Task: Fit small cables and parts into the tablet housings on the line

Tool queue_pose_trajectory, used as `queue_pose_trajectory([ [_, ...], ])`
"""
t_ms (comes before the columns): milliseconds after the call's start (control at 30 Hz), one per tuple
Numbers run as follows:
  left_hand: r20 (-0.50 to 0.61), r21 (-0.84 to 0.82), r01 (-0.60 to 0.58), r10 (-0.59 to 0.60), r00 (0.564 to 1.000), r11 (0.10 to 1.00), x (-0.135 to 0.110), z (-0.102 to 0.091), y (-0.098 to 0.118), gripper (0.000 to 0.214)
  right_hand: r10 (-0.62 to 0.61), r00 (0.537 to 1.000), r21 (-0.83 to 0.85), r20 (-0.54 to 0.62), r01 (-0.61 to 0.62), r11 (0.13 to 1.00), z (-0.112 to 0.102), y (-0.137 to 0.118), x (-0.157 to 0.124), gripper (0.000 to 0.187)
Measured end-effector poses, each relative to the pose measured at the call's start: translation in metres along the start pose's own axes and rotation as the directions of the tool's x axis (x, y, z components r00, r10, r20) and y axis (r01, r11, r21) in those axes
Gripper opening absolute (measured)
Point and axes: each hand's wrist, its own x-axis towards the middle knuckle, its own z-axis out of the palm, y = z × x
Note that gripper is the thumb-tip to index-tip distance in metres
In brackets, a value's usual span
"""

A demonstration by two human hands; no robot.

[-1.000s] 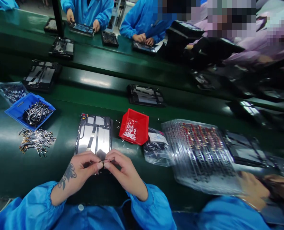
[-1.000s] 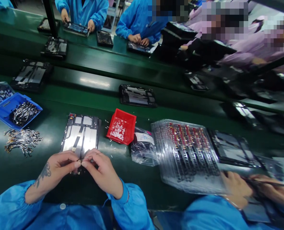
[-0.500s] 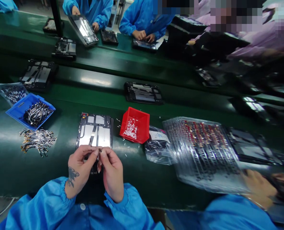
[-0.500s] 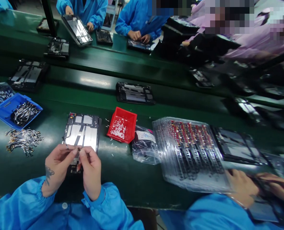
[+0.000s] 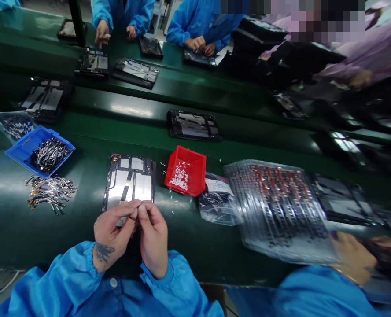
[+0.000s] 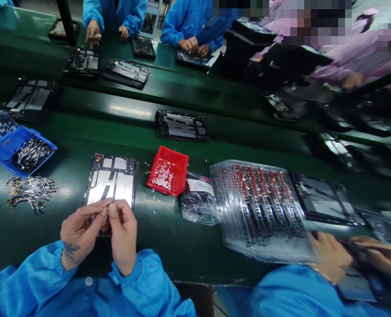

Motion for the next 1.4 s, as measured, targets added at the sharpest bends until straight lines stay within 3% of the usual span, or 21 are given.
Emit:
queue_pose_trajectory([
  [100,-0.028,-0.074,0.148,-0.150,0.988,0.986,-0.003,0.002,-0.002,0.014,-0.050,0.999,-0.056,-0.011,0.049,0.997,0.001,-0.001,0.002,0.026],
  [233,-0.029,-0.294,0.418,-0.445,0.895,0.860,-0.001,0.008,0.004,0.009,-0.131,0.991,-0.171,-0.030,0.125,0.977,0.005,0.002,0.008,0.027],
  [400,0.084,-0.479,0.540,-0.576,0.813,0.692,0.025,0.009,0.022,0.018,-0.211,0.977,-0.274,0.004,0.204,0.940,-0.004,-0.004,0.005,0.027],
  [500,0.236,-0.461,0.583,-0.541,0.807,0.669,0.045,0.011,0.026,0.021,-0.141,0.983,-0.318,0.116,0.171,0.932,-0.026,-0.032,0.006,0.026],
  [667,0.483,-0.401,0.569,-0.362,0.797,0.718,0.068,0.037,0.022,0.024,-0.032,0.995,-0.399,0.099,0.070,0.914,-0.061,-0.095,0.043,0.034],
  [800,0.641,-0.324,0.588,-0.286,0.713,0.741,0.077,0.068,0.023,0.027,-0.068,0.993,-0.298,0.096,0.093,0.950,-0.072,-0.121,0.076,0.033],
  [900,0.694,-0.238,0.579,-0.281,0.663,0.780,0.087,0.081,0.028,0.028,-0.098,0.992,-0.320,0.074,0.117,0.940,-0.079,-0.129,0.087,0.036],
  [967,0.674,-0.212,0.546,-0.283,0.682,0.810,0.094,0.086,0.032,0.027,-0.078,0.994,-0.360,0.083,0.103,0.927,-0.082,-0.131,0.091,0.038],
  [1067,0.609,-0.202,0.483,-0.277,0.743,0.852,0.102,0.093,0.034,0.021,-0.072,0.992,-0.420,0.102,0.108,0.901,-0.086,-0.131,0.095,0.039],
  [1133,0.580,-0.188,0.456,-0.276,0.766,0.870,0.106,0.097,0.032,0.017,-0.130,0.987,-0.476,0.094,0.160,0.865,-0.088,-0.128,0.098,0.035],
  [1200,0.544,-0.190,0.449,-0.287,0.789,0.873,0.108,0.102,0.027,0.015,-0.333,0.941,-0.588,0.060,0.303,0.750,-0.091,-0.123,0.099,0.029],
  [1233,0.516,-0.191,0.441,-0.293,0.805,0.877,0.109,0.104,0.024,0.016,-0.462,0.884,-0.664,0.077,0.391,0.638,-0.093,-0.120,0.098,0.025],
  [1300,0.470,-0.182,0.410,-0.288,0.835,0.894,0.112,0.106,0.019,0.017,-0.634,0.740,-0.782,0.224,0.524,0.336,-0.098,-0.113,0.097,0.018],
  [1333,0.456,-0.169,0.391,-0.280,0.845,0.905,0.113,0.107,0.018,0.017,-0.648,0.686,-0.803,0.330,0.565,0.190,-0.101,-0.110,0.096,0.017],
  [1400,0.453,-0.132,0.356,-0.263,0.852,0.925,0.114,0.107,0.015,0.016,-0.592,0.626,-0.785,0.507,0.619,-0.019,-0.105,-0.104,0.096,0.020],
])
